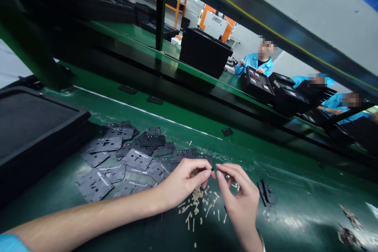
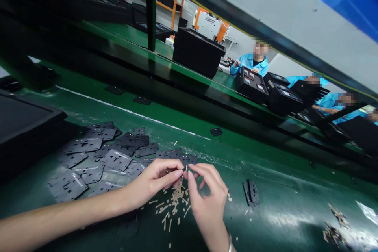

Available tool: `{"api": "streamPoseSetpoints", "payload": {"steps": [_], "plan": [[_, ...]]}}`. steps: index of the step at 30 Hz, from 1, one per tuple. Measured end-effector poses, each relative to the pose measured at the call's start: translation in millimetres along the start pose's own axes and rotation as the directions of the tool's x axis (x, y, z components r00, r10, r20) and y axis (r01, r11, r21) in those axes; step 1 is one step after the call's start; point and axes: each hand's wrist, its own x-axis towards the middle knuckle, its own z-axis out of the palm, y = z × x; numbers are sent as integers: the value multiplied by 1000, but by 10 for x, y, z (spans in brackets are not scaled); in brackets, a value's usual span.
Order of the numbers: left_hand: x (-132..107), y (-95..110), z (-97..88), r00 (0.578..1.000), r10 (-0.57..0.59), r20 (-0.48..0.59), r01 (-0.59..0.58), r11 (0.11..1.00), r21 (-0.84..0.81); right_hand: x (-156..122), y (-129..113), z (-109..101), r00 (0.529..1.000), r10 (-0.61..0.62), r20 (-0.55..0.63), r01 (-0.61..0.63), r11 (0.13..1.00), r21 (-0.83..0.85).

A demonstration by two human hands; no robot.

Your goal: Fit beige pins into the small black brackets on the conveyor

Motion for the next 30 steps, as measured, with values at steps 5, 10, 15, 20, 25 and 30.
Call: {"api": "streamPoseSetpoints", "payload": {"steps": [5, 10, 15, 20, 25, 30], "plan": [[8, 18, -11, 996, 84, 1, -83, 982, 168, 67, -36, -64, 979, 166, 119, -175, 983, 64], [6, 11, 17, 990, 138, -9, -128, 938, 321, 67, -20, -56, 980, 160, 118, -165, 986, 29], [307, -146, -259, 999, 34, -32, -6, 773, 635, 79, 35, -76, 988, 152, -7, -152, 988, 7], [939, -283, -1203, 912, 75, -403, 337, 423, 841, 95, 29, -191, 989, 143, -49, -142, 990, 15], [1246, -444, -2042, 818, 23, -574, 550, 260, 794, 107, 17, -241, 991, 130, 21, -131, 991, 37], [1203, -622, -2314, 801, -54, -596, 594, 190, 782, 112, 28, -246, 983, 169, 68, -171, 985, 35]]}}
